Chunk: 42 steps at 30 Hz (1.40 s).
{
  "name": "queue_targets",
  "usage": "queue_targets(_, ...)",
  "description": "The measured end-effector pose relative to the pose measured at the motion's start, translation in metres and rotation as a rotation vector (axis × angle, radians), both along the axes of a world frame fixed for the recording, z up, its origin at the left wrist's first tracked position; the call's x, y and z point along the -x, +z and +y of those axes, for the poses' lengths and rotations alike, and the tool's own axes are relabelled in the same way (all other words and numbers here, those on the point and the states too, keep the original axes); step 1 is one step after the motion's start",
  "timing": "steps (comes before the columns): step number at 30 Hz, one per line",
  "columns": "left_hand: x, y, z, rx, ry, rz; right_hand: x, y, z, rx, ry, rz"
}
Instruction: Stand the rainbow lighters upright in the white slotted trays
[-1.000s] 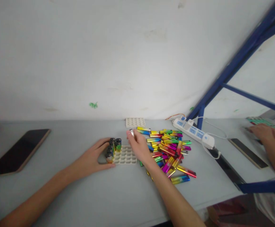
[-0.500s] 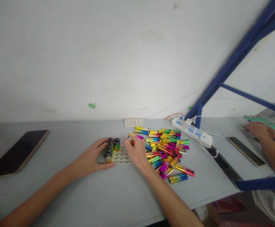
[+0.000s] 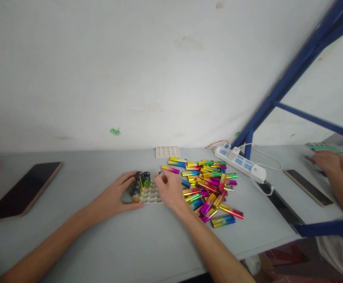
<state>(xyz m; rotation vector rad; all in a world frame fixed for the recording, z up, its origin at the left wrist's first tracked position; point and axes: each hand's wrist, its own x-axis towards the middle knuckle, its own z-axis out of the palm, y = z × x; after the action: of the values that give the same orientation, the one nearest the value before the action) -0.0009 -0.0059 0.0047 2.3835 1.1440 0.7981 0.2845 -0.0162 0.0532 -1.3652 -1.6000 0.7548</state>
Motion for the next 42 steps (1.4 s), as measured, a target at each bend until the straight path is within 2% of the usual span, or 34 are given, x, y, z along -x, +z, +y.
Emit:
queue_targets(6,0.0,0.002,-0.001,0.006,-0.004,-0.006,-0.003,0.01,-0.003,-0.055,0.101,-0.043)
queue_targets(12,-0.001,0.006,-0.002,-0.002,-0.007,0.038,-0.017,0.021,-0.004,-0.241,0.206,-0.204)
queue_targets(19,-0.001,0.004,-0.001,-0.012,-0.02,0.023,-0.02,0.017,-0.004,-0.036,0.331,-0.26)
queue_targets(21,-0.002,0.002,-0.001,-0.005,-0.013,0.006,-0.02,0.016,-0.005,-0.027,0.369,-0.309)
queue_targets(26,-0.002,0.001,0.0,0.008,-0.018,-0.025,-0.016,0.025,-0.009,-0.086,0.421,-0.594)
queue_targets(31,0.001,0.0,0.002,0.012,-0.036,-0.028,0.0,0.03,-0.015,-0.084,0.318,-0.743)
queue_targets(35,0.003,-0.002,0.004,-0.003,-0.023,-0.03,-0.002,0.028,-0.013,0.011,0.272,-0.668)
queue_targets(39,0.004,-0.003,0.006,0.001,-0.024,-0.039,-0.044,0.027,0.003,-0.1,0.206,-0.438)
queue_targets(42,0.003,-0.002,0.007,0.025,-0.019,-0.055,-0.095,0.024,0.022,-0.245,0.0,-0.413)
